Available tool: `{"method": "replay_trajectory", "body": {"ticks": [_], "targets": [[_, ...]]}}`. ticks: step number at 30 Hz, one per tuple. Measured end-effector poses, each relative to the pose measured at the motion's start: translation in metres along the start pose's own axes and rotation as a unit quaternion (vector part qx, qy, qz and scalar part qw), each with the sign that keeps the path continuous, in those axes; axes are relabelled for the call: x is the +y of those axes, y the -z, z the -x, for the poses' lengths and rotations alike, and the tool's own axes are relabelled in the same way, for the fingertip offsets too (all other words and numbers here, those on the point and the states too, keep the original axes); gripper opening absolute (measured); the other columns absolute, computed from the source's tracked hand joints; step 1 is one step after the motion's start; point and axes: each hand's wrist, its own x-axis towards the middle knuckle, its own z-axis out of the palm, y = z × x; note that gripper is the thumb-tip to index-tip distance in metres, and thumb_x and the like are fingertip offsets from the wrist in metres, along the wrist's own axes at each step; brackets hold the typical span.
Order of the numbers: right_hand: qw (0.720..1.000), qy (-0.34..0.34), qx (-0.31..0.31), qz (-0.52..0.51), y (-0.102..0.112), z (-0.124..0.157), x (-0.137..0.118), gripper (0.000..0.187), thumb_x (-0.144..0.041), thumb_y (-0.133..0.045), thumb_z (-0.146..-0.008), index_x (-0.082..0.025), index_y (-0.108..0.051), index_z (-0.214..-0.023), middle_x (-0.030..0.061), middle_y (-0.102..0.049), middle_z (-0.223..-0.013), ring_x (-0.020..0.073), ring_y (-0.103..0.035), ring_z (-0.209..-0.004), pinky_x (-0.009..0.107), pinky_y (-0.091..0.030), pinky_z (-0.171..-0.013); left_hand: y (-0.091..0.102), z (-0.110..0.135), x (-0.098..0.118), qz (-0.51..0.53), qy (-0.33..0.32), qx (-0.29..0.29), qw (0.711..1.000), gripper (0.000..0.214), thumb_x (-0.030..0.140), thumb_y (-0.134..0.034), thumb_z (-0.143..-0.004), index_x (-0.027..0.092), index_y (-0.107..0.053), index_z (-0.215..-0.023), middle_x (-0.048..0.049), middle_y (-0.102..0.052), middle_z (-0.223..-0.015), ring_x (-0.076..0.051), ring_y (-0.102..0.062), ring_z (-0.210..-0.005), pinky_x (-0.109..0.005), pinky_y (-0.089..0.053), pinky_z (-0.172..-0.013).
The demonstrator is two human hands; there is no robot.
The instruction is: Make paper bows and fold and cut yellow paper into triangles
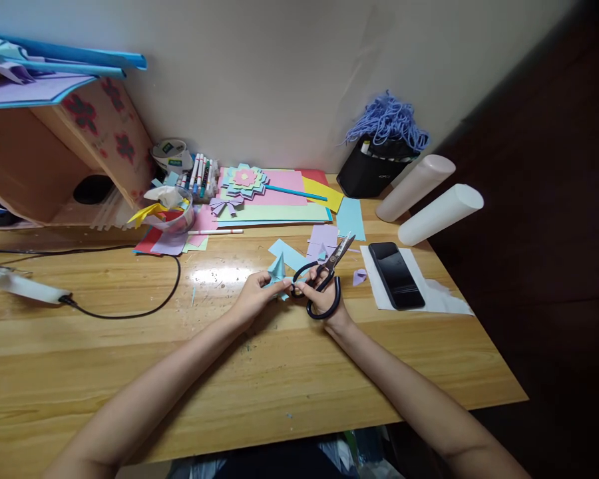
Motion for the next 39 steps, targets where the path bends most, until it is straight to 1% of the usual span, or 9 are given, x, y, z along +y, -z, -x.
{"method": "replay_trajectory", "body": {"ticks": [6,13,16,18,21,24,31,35,39], "targets": [[0.996,0.003,0.088,-0.001,0.010,-0.012,-0.010,0.035,-0.029,-0.076,-0.059,-0.020,-0.044,-0.071,-0.0070,-0.052,-0.061,0.0102,-0.058,-0.056,0.024,-0.048,-0.057,0.008,-0.005,-0.001,0.050,0.008,0.020,0.999,0.028,0.039,-0.070,-0.067,0.012,-0.066,-0.067,-0.0047,-0.066,-0.070,-0.013,-0.058,-0.066,-0.026,-0.042,-0.069],[0.938,0.097,0.166,0.288,0.055,-0.029,-0.036,0.030,-0.037,-0.072,-0.064,-0.018,-0.053,-0.077,0.0055,-0.065,-0.086,0.0149,-0.061,-0.069,0.028,-0.049,-0.064,0.010,-0.007,-0.004,0.047,0.027,0.016,0.998,0.028,0.038,-0.071,-0.067,0.011,-0.067,-0.073,-0.0079,-0.069,-0.075,-0.016,-0.063,-0.070,-0.029,-0.047,-0.070],[0.933,0.099,0.172,0.301,0.061,-0.030,-0.040,0.029,-0.042,-0.069,-0.068,-0.018,-0.055,-0.077,0.0031,-0.065,-0.074,0.0133,-0.058,-0.059,0.027,-0.048,-0.060,0.013,-0.005,-0.002,-0.045,-0.090,0.025,0.995,0.023,0.036,-0.068,-0.071,0.013,-0.068,-0.073,-0.0079,-0.070,-0.075,-0.018,-0.066,-0.071,-0.032,-0.050,-0.071],[0.954,0.061,0.124,0.266,0.055,-0.027,-0.043,0.030,-0.046,-0.065,-0.072,-0.018,-0.055,-0.074,0.0007,-0.062,-0.063,0.0110,-0.053,-0.048,0.024,-0.045,-0.051,0.016,-0.004,0.002,-0.171,-0.276,0.017,0.946,0.014,0.030,-0.064,-0.076,0.017,-0.070,-0.074,-0.0066,-0.071,-0.082,-0.018,-0.067,-0.077,-0.035,-0.050,-0.079],[0.978,-0.037,-0.048,0.200,0.038,-0.017,-0.046,0.034,-0.049,-0.061,-0.074,-0.016,-0.057,-0.067,0.0006,-0.060,-0.054,0.0106,-0.053,-0.045,0.022,-0.044,-0.047,0.022,0.001,0.009,-0.357,-0.531,-0.002,0.768,0.017,0.015,-0.059,-0.079,0.024,-0.069,-0.091,-0.0041,-0.070,-0.101,-0.014,-0.065,-0.094,-0.035,-0.045,-0.093],[0.969,-0.115,-0.162,0.145,0.021,-0.004,-0.047,0.033,-0.047,-0.067,-0.069,-0.015,-0.059,-0.069,-0.0002,-0.060,-0.053,0.0113,-0.055,-0.047,0.022,-0.044,-0.048,0.024,0.006,0.012,-0.435,-0.604,-0.040,0.667,0.028,0.011,-0.060,-0.078,0.025,-0.065,-0.102,-0.0030,-0.067,-0.109,-0.013,-0.062,-0.101,-0.031,-0.047,-0.093],[0.978,-0.105,-0.146,0.110,0.010,0.004,-0.046,0.026,-0.030,-0.078,-0.057,-0.016,-0.057,-0.063,-0.0032,-0.059,-0.052,0.0105,-0.054,-0.049,0.022,-0.044,-0.050,0.024,0.011,0.000,-0.396,-0.319,-0.129,0.852,0.013,0.021,-0.062,-0.077,0.028,-0.068,-0.086,-0.0029,-0.069,-0.105,-0.019,-0.062,-0.102,-0.039,-0.041,-0.098],[0.981,-0.105,-0.138,0.090,0.016,-0.001,-0.042,0.026,-0.030,-0.078,-0.057,-0.015,-0.057,-0.063,-0.0021,-0.061,-0.055,0.0109,-0.056,-0.051,0.023,-0.047,-0.052,0.025,0.008,-0.009,-0.427,-0.314,-0.078,0.845,0.020,0.024,-0.058,-0.080,0.030,-0.067,-0.097,-0.0041,-0.066,-0.110,-0.019,-0.058,-0.108,-0.041,-0.032,-0.105],[0.994,-0.104,-0.041,0.015,0.019,-0.005,-0.031,0.031,-0.031,-0.080,-0.055,-0.015,-0.055,-0.064,-0.0018,-0.061,-0.057,0.0112,-0.058,-0.051,0.024,-0.050,-0.052,0.019,0.015,-0.005,-0.377,-0.369,0.130,0.840,0.027,0.023,-0.051,-0.084,0.027,-0.063,-0.108,-0.0087,-0.058,-0.121,-0.021,-0.051,-0.115,-0.043,-0.027,-0.107]]}}
